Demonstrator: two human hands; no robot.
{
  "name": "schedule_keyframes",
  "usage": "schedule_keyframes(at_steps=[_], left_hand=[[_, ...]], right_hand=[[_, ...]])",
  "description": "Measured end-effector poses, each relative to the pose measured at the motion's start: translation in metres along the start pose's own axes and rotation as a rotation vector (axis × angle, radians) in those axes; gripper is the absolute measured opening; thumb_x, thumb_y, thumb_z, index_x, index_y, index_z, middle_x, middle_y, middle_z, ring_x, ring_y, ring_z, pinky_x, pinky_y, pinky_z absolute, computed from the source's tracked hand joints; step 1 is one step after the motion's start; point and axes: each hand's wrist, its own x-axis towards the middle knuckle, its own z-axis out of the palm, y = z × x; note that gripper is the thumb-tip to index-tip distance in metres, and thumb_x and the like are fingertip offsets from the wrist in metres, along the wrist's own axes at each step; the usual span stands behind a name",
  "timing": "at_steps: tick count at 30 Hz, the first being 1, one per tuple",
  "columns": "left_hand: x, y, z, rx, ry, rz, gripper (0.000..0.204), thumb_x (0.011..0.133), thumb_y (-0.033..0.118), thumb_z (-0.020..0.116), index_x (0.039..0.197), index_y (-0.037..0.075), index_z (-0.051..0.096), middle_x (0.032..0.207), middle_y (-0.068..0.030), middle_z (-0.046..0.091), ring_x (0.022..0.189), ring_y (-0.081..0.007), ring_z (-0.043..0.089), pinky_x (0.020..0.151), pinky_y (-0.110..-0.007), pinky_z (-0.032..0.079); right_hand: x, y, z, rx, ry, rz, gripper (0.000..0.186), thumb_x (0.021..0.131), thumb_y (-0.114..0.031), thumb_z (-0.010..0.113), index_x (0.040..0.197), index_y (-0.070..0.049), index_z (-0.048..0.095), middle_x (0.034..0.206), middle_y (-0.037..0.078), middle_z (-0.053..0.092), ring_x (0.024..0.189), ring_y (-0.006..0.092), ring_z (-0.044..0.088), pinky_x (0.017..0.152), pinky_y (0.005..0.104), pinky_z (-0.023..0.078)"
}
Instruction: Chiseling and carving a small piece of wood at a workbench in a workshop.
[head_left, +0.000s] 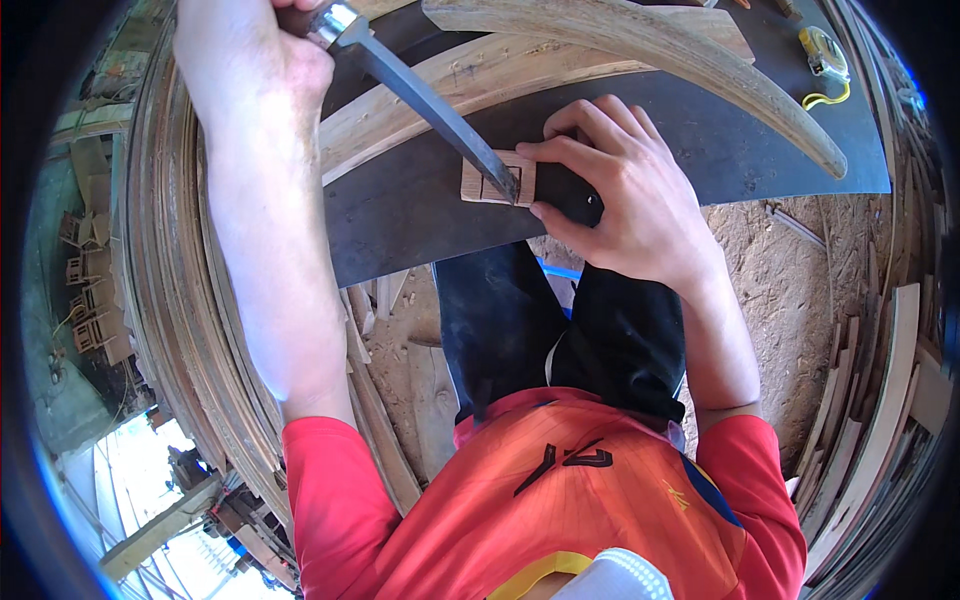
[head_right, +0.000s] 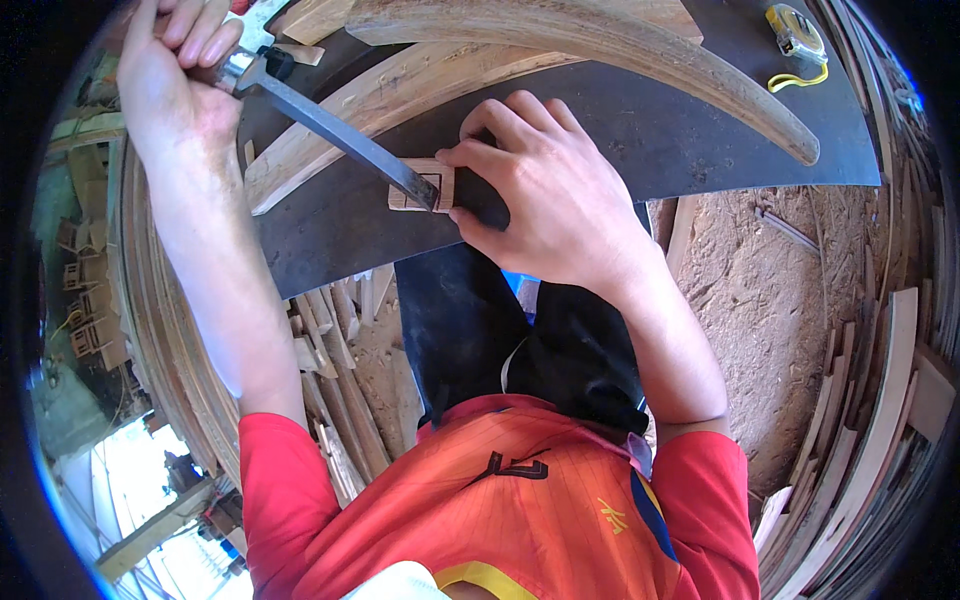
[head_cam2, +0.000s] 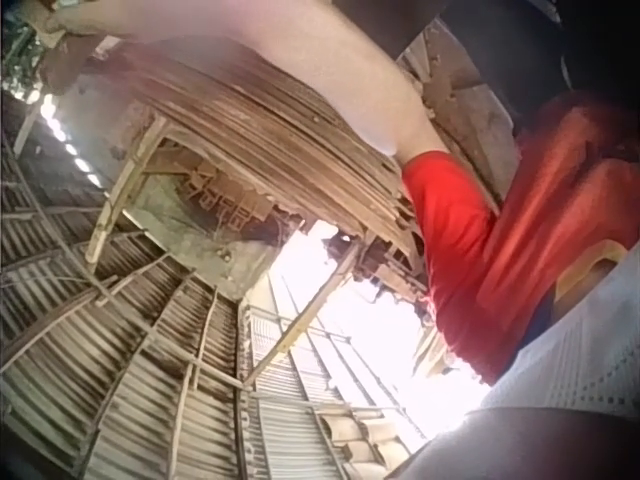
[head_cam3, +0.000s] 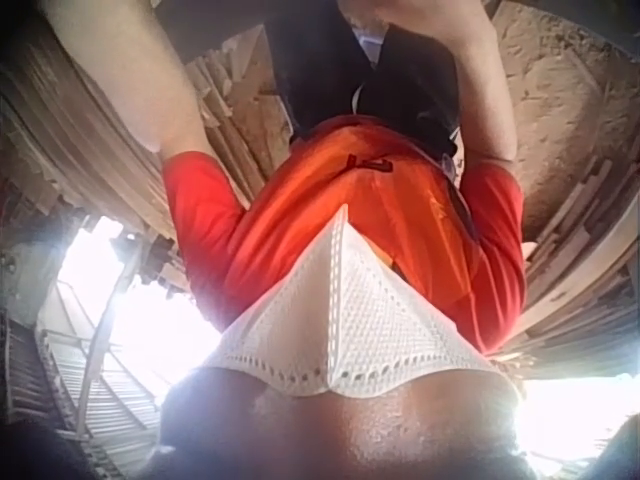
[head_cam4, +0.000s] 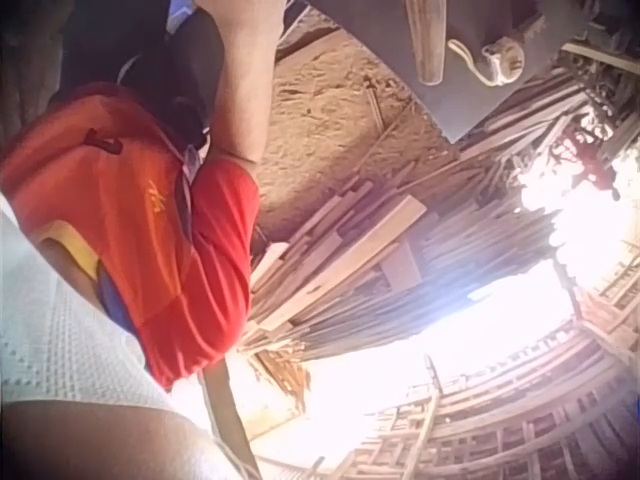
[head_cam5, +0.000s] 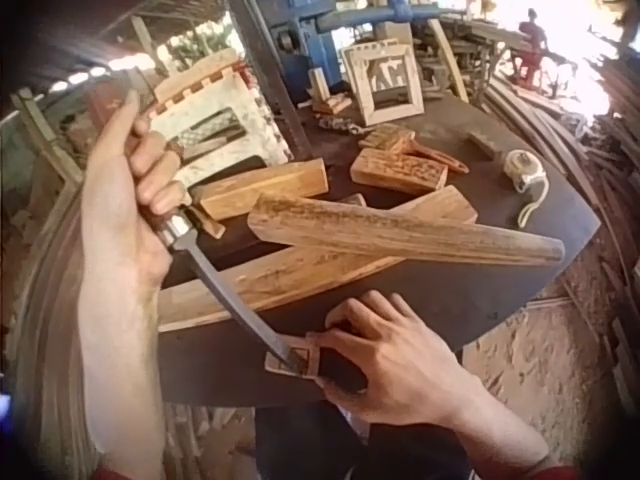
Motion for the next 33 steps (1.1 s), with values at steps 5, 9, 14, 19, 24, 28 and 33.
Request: schedule_keyframes(at_steps=[5,9,14,19,24,28,33], left_hand=[[-0.003,-0.001,-0.003,-0.034,-0.018,0.047,0.026,0.108,0.028,0.058,0.088,0.011,0.053,0.059,0.008,0.038,0.044,-0.0024,0.033,0.035,-0.02,0.027],[0.014,0.014,-0.038,-0.23,-0.366,-0.187,0.027,0.109,0.016,0.046,0.084,0.007,0.046,0.064,0.0038,0.03,0.054,-0.0075,0.028,0.052,-0.025,0.028],[0.015,0.013,-0.044,-0.317,-0.409,-0.265,0.028,0.111,0.02,0.044,0.085,0.008,0.044,0.064,0.0038,0.03,0.054,-0.0078,0.028,0.052,-0.025,0.029],[0.009,0.014,-0.044,-0.27,-0.354,-0.212,0.029,0.111,0.021,0.044,0.085,0.008,0.045,0.064,0.0038,0.03,0.054,-0.0079,0.028,0.051,-0.025,0.029],[0.005,0.015,-0.044,-0.231,-0.335,-0.174,0.029,0.111,0.021,0.045,0.085,0.008,0.045,0.064,0.0036,0.031,0.054,-0.008,0.028,0.051,-0.025,0.029],[-0.004,0.022,-0.044,-0.252,-0.364,-0.122,0.03,0.111,0.021,0.042,0.083,0.009,0.046,0.063,0.0035,0.032,0.053,-0.0077,0.028,0.049,-0.024,0.028],[-0.038,0.034,-0.027,-0.24,-0.386,0.106,0.034,0.11,0.023,0.037,0.08,0.011,0.046,0.057,0.0042,0.035,0.044,-0.0063,0.027,0.037,-0.022,0.025]], right_hand=[[-0.003,0.005,0.0,-0.015,-0.004,0.018,0.032,0.077,-0.023,0.078,0.106,-0.009,0.075,0.106,0.007,0.062,0.106,0.0248,0.059,0.093,0.0375,0.047],[0.0,0.002,0.001,0.001,-0.001,-0.004,0.032,0.077,-0.023,0.078,0.106,-0.009,0.075,0.107,0.007,0.062,0.106,0.0246,0.059,0.093,0.0369,0.047],[-0.002,0.003,0.002,-0.011,0.005,0.003,0.031,0.078,-0.024,0.078,0.105,-0.008,0.076,0.107,0.007,0.063,0.106,0.0241,0.059,0.093,0.0361,0.047],[-0.003,0.002,0.001,-0.017,0.002,0.001,0.032,0.079,-0.024,0.078,0.106,-0.008,0.076,0.107,0.007,0.063,0.107,0.0238,0.059,0.093,0.0355,0.047],[-0.002,0.002,0.003,-0.024,-0.001,0.009,0.033,0.079,-0.024,0.079,0.106,-0.007,0.076,0.107,0.007,0.063,0.107,0.0239,0.059,0.093,0.0354,0.047],[-0.001,0.002,0.002,-0.021,-0.004,0.005,0.033,0.079,-0.025,0.079,0.107,-0.007,0.076,0.107,0.007,0.063,0.107,0.0238,0.059,0.093,0.0356,0.047],[-0.002,0.004,0.0,-0.005,-0.007,0.022,0.032,0.078,-0.025,0.079,0.106,-0.008,0.075,0.108,0.006,0.063,0.107,0.0247,0.059,0.094,0.0367,0.046]])
